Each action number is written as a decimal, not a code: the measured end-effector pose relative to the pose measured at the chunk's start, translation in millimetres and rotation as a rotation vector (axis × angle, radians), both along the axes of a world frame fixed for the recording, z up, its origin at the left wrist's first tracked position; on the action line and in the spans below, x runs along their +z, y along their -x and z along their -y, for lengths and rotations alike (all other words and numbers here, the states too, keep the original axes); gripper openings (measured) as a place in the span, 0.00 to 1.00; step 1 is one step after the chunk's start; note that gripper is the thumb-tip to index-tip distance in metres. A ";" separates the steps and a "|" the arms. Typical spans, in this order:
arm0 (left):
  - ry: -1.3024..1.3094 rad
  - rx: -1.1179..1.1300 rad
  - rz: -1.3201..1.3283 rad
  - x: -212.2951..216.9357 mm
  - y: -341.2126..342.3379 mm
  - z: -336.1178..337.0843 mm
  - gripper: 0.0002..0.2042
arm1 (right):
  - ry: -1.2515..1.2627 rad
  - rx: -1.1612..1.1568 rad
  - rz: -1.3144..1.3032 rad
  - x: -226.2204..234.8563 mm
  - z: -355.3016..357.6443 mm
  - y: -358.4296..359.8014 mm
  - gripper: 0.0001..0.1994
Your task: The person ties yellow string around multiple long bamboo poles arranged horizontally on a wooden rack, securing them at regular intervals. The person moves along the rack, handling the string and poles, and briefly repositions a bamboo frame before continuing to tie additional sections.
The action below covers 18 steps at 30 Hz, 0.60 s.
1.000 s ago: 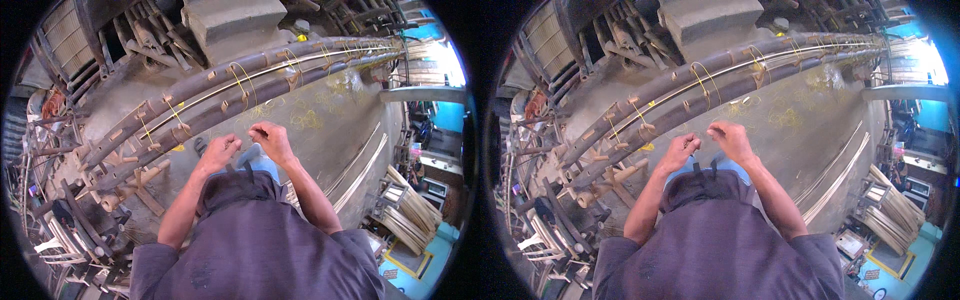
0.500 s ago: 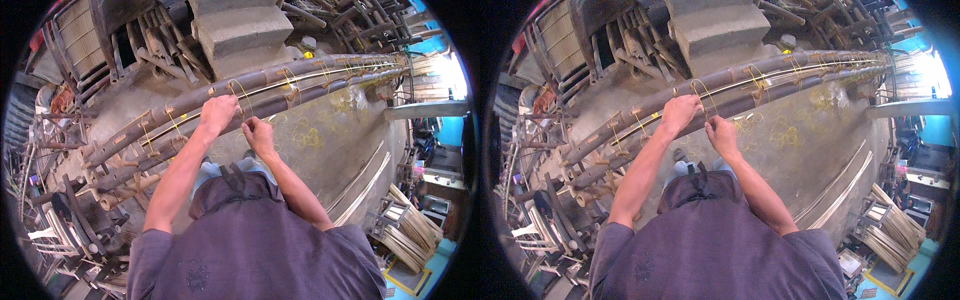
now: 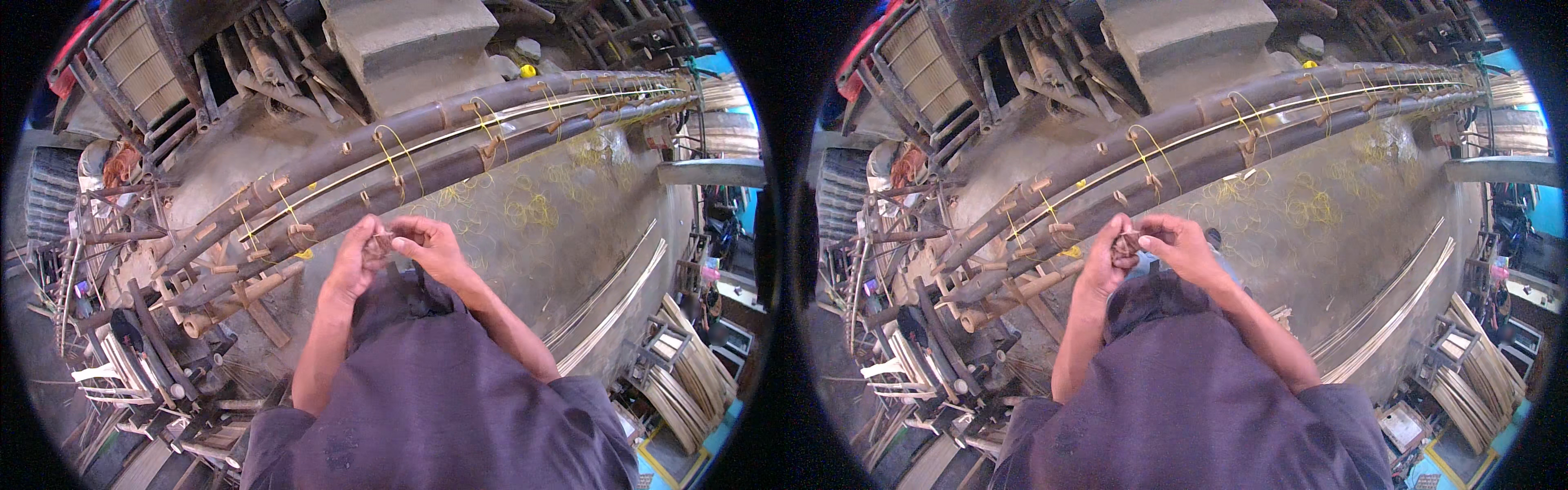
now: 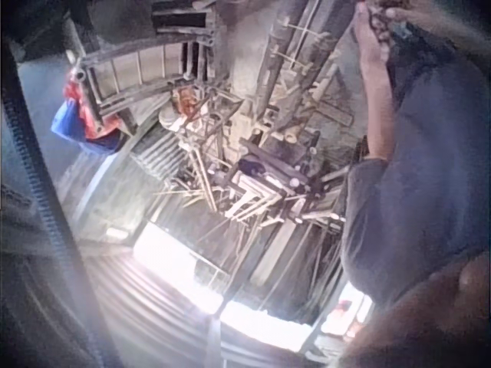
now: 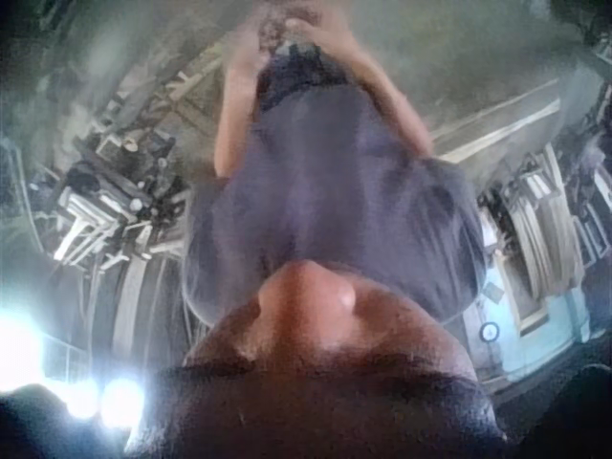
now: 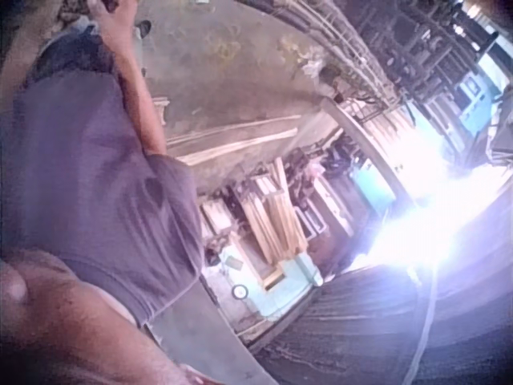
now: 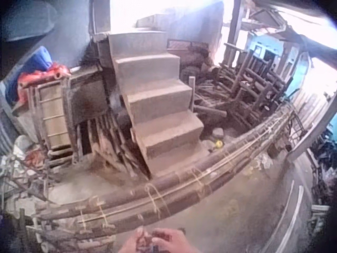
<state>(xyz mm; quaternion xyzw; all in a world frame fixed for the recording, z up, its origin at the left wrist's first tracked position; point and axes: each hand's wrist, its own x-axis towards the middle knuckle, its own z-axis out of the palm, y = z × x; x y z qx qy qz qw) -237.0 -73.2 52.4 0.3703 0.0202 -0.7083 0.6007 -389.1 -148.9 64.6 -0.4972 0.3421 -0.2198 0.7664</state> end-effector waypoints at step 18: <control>-0.031 0.025 0.114 -39.4 38.5 34.9 0.08 | 0.709 0.130 -0.486 -3.7 114.4 -31.5 0.08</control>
